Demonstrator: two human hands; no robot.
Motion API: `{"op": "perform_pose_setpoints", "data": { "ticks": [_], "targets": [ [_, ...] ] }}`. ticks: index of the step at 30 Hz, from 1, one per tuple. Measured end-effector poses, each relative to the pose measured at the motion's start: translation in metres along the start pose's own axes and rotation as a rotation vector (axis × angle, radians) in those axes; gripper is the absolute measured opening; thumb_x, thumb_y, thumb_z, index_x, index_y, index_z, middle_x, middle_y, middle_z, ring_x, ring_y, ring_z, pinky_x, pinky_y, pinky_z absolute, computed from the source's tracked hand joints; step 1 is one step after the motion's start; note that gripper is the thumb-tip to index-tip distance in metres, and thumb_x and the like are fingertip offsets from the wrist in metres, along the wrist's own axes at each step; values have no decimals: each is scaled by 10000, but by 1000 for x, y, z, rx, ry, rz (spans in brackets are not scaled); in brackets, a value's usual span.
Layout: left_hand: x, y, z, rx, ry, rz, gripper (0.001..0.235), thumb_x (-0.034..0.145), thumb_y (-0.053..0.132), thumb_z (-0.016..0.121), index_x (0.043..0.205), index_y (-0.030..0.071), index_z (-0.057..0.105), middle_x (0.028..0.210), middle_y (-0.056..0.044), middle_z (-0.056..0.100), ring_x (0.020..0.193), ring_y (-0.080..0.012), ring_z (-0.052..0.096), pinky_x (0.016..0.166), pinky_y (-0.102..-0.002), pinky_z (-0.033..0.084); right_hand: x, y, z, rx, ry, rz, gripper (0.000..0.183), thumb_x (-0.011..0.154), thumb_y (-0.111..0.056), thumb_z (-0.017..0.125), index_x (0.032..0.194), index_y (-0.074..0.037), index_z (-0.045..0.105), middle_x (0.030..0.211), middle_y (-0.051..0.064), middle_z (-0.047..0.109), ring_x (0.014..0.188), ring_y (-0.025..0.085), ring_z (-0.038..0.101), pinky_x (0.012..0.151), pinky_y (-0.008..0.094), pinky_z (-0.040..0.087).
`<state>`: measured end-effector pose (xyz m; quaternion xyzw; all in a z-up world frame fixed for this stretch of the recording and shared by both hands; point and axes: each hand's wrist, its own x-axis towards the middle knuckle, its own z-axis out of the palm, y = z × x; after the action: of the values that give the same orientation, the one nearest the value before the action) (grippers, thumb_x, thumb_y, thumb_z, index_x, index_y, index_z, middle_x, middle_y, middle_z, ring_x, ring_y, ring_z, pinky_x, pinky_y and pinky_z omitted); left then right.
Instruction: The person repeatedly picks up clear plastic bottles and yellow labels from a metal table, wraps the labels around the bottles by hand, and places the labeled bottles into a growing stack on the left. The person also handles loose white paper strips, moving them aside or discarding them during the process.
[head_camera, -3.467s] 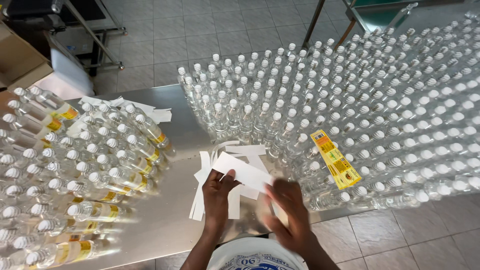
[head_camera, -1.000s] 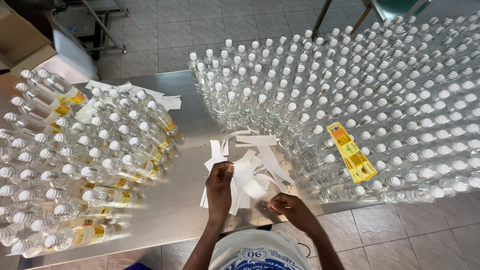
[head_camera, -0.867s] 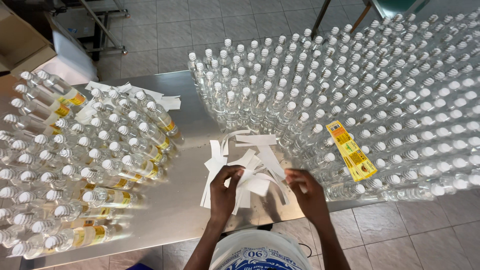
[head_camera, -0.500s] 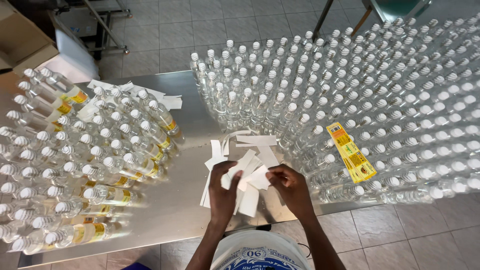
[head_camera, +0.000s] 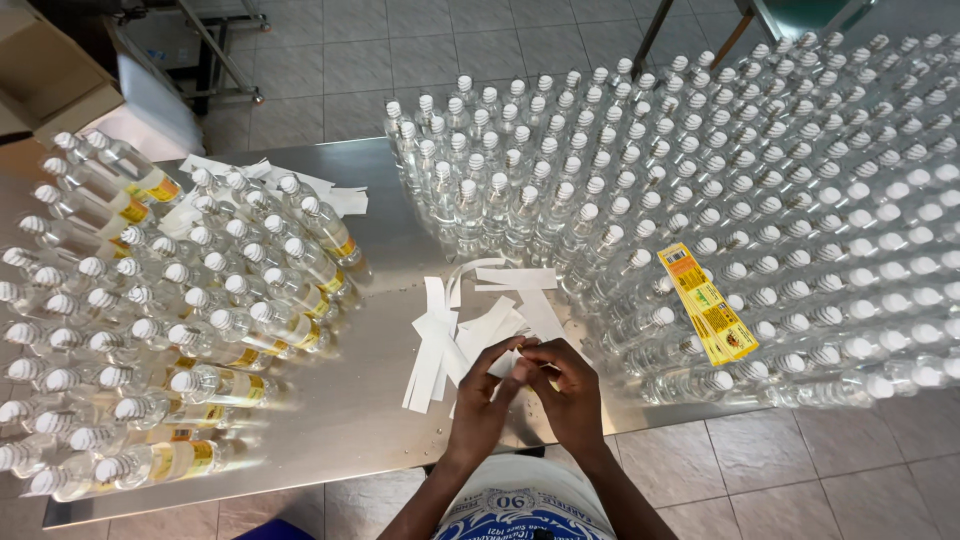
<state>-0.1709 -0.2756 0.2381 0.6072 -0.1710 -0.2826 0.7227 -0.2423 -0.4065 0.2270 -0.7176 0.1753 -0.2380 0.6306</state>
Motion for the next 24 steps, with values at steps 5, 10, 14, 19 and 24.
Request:
{"op": "perform_pose_setpoints", "data": {
  "ticks": [5,10,14,19,24],
  "targets": [
    [8,-6,-4,20,118,67,302,1068,275,626,1201,76,810,1195,-105,878,1205,-219,806,1066,-366,623,-5,-14,3,58,-30,81,153,978,-132,762,1087,-56,838,1049,76,767,875,166,741,724,320,756],
    [26,-15,-7,-351,415,-82,255,1074,185,612,1070,-4,784,1110,-185,858,1011,-283,799,915,-399,633,-9,0,1,234,102,258,192,943,-39,770,1121,32,778,1097,213,823,807,268,778,631,342,701],
    [59,-85,-79,-751,545,-256,292,1120,201,520,1270,6,679,1313,-211,756,1288,-298,701,1015,-353,541,3,31,-22,404,315,373,174,979,-29,736,1145,23,744,1036,157,722,704,266,648,658,362,577],
    [38,-48,-63,-1092,390,-208,681,953,472,603,1489,72,471,1573,-198,575,1494,-352,525,1261,-502,421,-8,60,-24,691,199,533,236,941,-54,754,1146,33,676,1183,235,717,985,363,741,775,423,692],
    [26,-80,-36,-993,-246,63,941,992,541,805,1692,174,295,1749,-268,336,1621,-375,356,1328,-489,319,-12,48,-4,952,158,571,177,981,-41,718,1152,-61,677,1203,109,727,1122,291,732,863,454,679]
  ]
}}
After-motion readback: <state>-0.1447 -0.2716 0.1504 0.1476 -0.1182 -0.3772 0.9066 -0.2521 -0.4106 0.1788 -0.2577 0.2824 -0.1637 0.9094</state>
